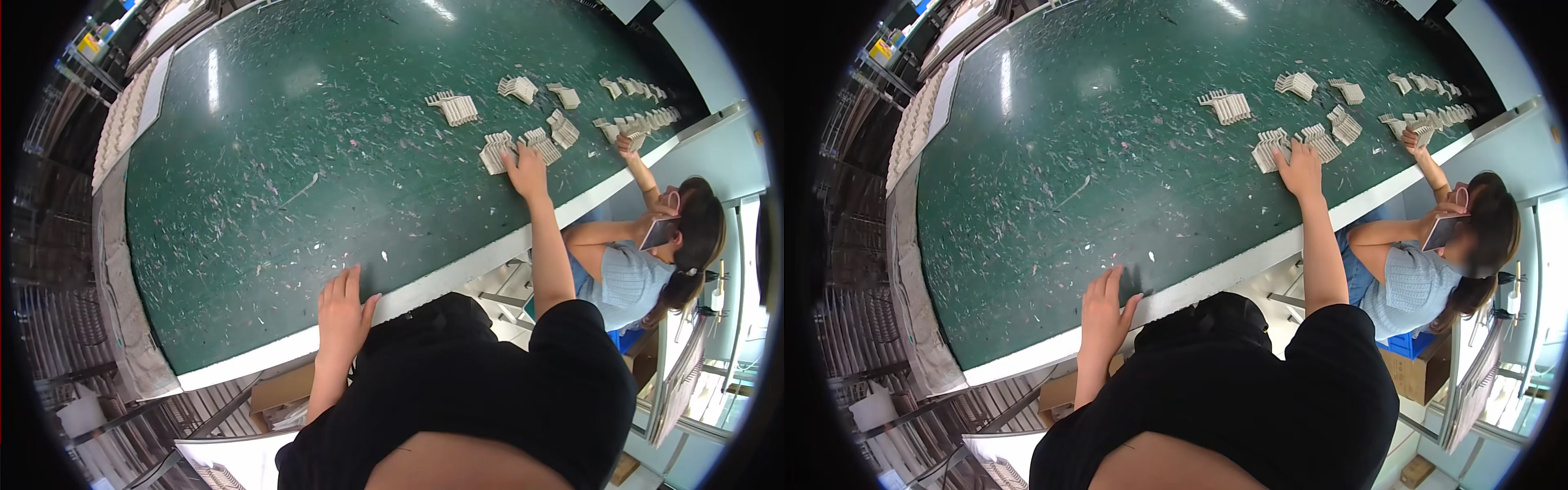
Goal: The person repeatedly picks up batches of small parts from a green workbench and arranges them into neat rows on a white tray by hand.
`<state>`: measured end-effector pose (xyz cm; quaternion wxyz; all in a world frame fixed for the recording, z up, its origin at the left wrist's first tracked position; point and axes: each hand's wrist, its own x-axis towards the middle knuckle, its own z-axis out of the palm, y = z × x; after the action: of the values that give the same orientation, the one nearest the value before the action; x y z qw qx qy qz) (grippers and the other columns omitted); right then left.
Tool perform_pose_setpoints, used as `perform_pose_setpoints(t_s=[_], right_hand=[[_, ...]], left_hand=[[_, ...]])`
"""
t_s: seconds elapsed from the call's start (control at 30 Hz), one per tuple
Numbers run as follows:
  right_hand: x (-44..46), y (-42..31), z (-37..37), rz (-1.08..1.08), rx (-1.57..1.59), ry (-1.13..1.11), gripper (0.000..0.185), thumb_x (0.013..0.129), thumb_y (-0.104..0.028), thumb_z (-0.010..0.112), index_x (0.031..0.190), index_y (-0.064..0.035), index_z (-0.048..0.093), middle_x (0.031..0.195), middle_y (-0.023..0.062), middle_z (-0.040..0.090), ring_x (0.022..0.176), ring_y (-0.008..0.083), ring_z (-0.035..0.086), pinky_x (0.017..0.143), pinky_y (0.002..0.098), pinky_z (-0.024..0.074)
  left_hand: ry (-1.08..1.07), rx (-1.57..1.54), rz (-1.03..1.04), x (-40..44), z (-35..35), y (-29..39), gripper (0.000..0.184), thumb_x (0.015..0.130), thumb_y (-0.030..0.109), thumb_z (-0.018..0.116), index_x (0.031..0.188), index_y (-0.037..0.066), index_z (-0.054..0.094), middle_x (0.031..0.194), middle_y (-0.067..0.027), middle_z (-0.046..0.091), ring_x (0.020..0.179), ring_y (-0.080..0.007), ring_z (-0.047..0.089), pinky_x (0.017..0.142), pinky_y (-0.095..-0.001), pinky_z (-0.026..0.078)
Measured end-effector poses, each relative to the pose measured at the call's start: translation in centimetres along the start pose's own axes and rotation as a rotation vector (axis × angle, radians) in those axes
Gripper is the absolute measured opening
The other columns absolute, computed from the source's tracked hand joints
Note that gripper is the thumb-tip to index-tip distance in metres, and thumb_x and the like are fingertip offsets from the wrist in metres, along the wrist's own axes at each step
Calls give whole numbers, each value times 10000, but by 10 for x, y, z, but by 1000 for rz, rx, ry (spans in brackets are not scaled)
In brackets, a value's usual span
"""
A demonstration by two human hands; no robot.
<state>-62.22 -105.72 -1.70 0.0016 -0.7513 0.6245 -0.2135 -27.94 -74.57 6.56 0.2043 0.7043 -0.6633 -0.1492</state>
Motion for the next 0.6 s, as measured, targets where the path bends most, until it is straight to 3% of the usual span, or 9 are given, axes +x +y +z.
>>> perform_pose_setpoints(t_s=[0.13, 0.23, 0.37, 0.43, 0.5, 0.53, 0.6], right_hand=[[-9, 15, 2, 80, 251, -17, 497, 929, -357, 503, 1202, 55, 558, 1130, 255, 601, 1062, 436, 528, 959, 457, 394], [-11, 11, 0, 34, 208, -40, 489, 934, -331, 504, 1206, 72, 545, 1146, 260, 592, 1074, 434, 520, 960, 460, 392], [-6, 3, 7, 45, 326, 10, 521, 935, -350, 506, 1216, 89, 527, 1142, 270, 584, 1072, 430, 515, 949, 458, 395], [-2, -5, 10, 88, 331, -20, 633, 903, -416, 554, 1253, 107, 484, 1145, 271, 563, 1077, 414, 501, 951, 449, 392], [-1, -15, 13, 98, 282, -1, 696, 880, -445, 581, 1268, 120, 461, 1139, 271, 551, 1075, 406, 491, 954, 444, 388], [0, -19, 18, 116, 309, 9, 813, 823, -486, 640, 1297, 133, 411, 1157, 270, 519, 1076, 402, 465, 957, 445, 382], [-3, -34, 21, 81, 249, 91, 861, 797, -497, 663, 1308, 137, 384, 1170, 274, 504, 1067, 406, 455, 953, 450, 382]], left_hand=[[-25, -22, 83, 20, 22, 28, 564, 819, 230, 679, 1286, -9, 474, 1217, -198, 542, 1120, -357, 507, 937, -445, 402], [-79, -37, 135, 36, 35, 48, 557, 823, 229, 674, 1287, -7, 475, 1216, -199, 542, 1120, -362, 508, 942, -450, 402], [-149, -90, 197, 65, 47, 64, 560, 848, 255, 666, 1307, 12, 456, 1220, -209, 550, 1105, -375, 531, 928, -442, 428], [-139, -153, 227, 90, 49, 72, 553, 862, 259, 656, 1309, 9, 448, 1183, -219, 573, 1061, -380, 562, 893, -436, 454], [-126, -325, 144, 125, 60, 78, 552, 873, 281, 637, 1302, -5, 439, 1068, -214, 611, 965, -380, 596, 841, -439, 472], [-115, -413, 104, 147, 69, 80, 553, 879, 292, 628, 1298, -12, 435, 1011, -212, 630, 918, -379, 613, 816, -441, 481], [32, -474, 0, 203, 89, 91, 534, 896, 316, 594, 1264, -39, 438, 857, -199, 649, 775, -386, 633, 720, -450, 499]])
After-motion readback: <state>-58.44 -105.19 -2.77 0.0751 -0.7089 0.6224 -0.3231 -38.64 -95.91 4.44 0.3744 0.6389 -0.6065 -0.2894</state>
